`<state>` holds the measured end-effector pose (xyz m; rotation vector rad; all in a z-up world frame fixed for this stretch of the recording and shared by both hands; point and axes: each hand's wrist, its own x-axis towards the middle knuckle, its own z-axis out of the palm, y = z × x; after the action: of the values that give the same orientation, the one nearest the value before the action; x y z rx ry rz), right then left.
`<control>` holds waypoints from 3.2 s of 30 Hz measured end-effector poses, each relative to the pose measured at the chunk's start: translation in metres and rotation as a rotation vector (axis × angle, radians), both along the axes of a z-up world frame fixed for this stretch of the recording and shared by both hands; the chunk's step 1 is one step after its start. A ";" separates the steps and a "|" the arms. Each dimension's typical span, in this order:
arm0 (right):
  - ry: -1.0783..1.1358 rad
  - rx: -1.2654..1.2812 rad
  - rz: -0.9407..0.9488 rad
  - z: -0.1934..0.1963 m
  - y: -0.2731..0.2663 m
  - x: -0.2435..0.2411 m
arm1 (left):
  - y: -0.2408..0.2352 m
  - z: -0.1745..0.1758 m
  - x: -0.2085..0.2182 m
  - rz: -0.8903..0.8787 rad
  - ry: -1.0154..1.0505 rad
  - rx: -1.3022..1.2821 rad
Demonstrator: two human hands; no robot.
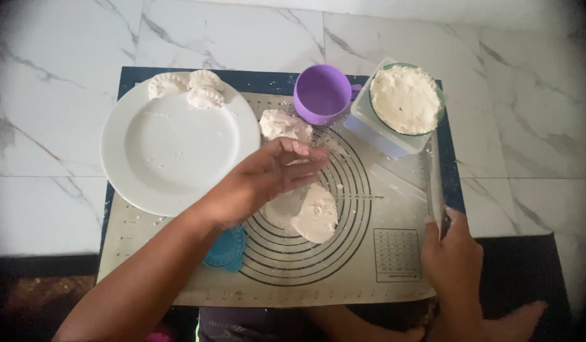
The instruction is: Manually tearing dough, rolling it into balls, and using a rolling pin and mold on a silicone mat.
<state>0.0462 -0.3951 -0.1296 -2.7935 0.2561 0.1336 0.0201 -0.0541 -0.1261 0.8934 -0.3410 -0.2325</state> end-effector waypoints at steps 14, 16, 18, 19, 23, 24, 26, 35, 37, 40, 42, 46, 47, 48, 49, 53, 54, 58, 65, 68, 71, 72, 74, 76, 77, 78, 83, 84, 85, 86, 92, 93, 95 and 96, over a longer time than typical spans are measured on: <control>-0.286 -0.223 0.206 -0.032 -0.013 0.003 | 0.001 0.005 0.000 0.184 0.014 0.191; -0.408 -0.307 0.286 -0.028 -0.004 0.001 | 0.002 0.006 0.000 0.242 -0.046 0.270; -0.414 -0.225 0.314 -0.013 0.016 -0.003 | 0.005 0.003 0.000 0.329 -0.094 0.360; -0.414 -0.224 0.316 -0.012 0.027 -0.003 | 0.008 0.004 0.000 0.332 -0.093 0.360; -0.495 0.175 0.746 0.013 0.090 -0.006 | 0.011 0.010 0.001 0.476 -0.178 0.389; -0.485 0.238 0.865 0.024 0.110 -0.007 | 0.009 0.012 0.002 0.557 -0.196 0.399; -0.390 0.232 0.948 0.033 0.140 0.002 | 0.009 0.007 0.003 0.584 -0.224 0.427; -0.290 0.347 1.057 -0.006 0.195 0.050 | 0.006 0.000 0.000 0.555 -0.242 0.322; -0.195 0.494 0.998 -0.006 0.187 0.053 | 0.007 -0.002 -0.001 0.572 -0.232 0.303; -0.234 0.618 0.878 -0.004 0.166 0.054 | 0.007 -0.004 0.000 0.611 -0.236 0.243; -0.180 0.623 0.846 0.016 0.153 0.045 | 0.006 -0.003 0.000 0.666 -0.215 0.262; -0.097 0.478 0.903 0.005 0.122 0.020 | 0.003 -0.006 0.001 0.664 -0.201 0.270; -0.169 0.330 0.963 -0.004 0.118 0.015 | 0.002 -0.007 0.001 0.663 -0.199 0.282; -0.241 0.179 1.018 -0.012 0.113 0.010 | 0.000 -0.007 0.001 0.661 -0.198 0.294; -0.239 0.176 1.017 -0.016 0.111 0.009 | -0.001 -0.006 0.001 0.661 -0.197 0.291; -0.242 0.019 0.999 -0.026 0.112 0.009 | -0.002 -0.007 0.000 0.663 -0.212 0.320; -0.110 0.003 0.958 -0.025 0.114 0.010 | -0.002 -0.007 0.000 0.661 -0.221 0.320; 0.074 0.133 0.880 -0.030 0.121 -0.001 | 0.000 -0.009 0.001 0.665 -0.223 0.350; -0.161 0.294 0.884 -0.048 0.118 -0.018 | 0.000 -0.008 0.001 0.651 -0.222 0.332; -0.316 0.278 0.927 -0.062 0.114 -0.021 | 0.000 -0.012 0.003 0.647 -0.221 0.339; -0.455 0.229 0.964 -0.069 0.116 -0.019 | 0.000 -0.015 0.005 0.659 -0.212 0.333; -0.518 0.200 0.981 -0.069 0.118 -0.019 | 0.000 -0.016 0.004 0.667 -0.208 0.335; -0.525 0.193 0.980 -0.072 0.119 -0.020 | 0.000 -0.018 0.003 0.660 -0.210 0.332; -0.540 0.183 0.980 -0.069 0.121 -0.019 | 0.001 -0.016 0.002 0.654 -0.219 0.327; -0.538 0.227 0.977 -0.066 0.122 -0.018 | 0.001 -0.014 0.003 0.655 -0.222 0.330; -0.527 0.275 0.975 -0.063 0.122 -0.019 | 0.002 -0.013 0.001 0.658 -0.215 0.334; -0.451 0.460 0.837 -0.036 0.128 -0.007 | 0.002 -0.015 -0.001 0.667 -0.229 0.304; -0.421 0.463 0.825 -0.025 0.128 -0.001 | 0.002 -0.014 0.000 0.660 -0.231 0.314; -0.424 0.463 0.824 -0.020 0.125 0.002 | 0.002 -0.013 -0.001 0.659 -0.233 0.313; -0.348 0.437 0.859 -0.015 0.122 0.004 | 0.002 -0.013 -0.001 0.656 -0.225 0.315; -0.089 0.215 0.854 0.012 0.137 -0.017 | 0.000 -0.013 -0.001 0.637 -0.210 0.329; -0.007 0.084 0.838 0.022 0.144 -0.023 | 0.000 -0.013 -0.002 0.628 -0.219 0.337; -0.250 -0.078 0.903 -0.021 0.131 -0.024 | -0.002 -0.015 -0.004 0.630 -0.218 0.340; -0.505 -0.245 0.955 -0.042 0.126 -0.023 | -0.002 -0.015 -0.003 0.635 -0.227 0.343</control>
<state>0.0231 -0.2695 -0.1719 -2.7962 -1.2441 -0.4032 0.0175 -0.0559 -0.1410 1.3246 -0.2132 0.4118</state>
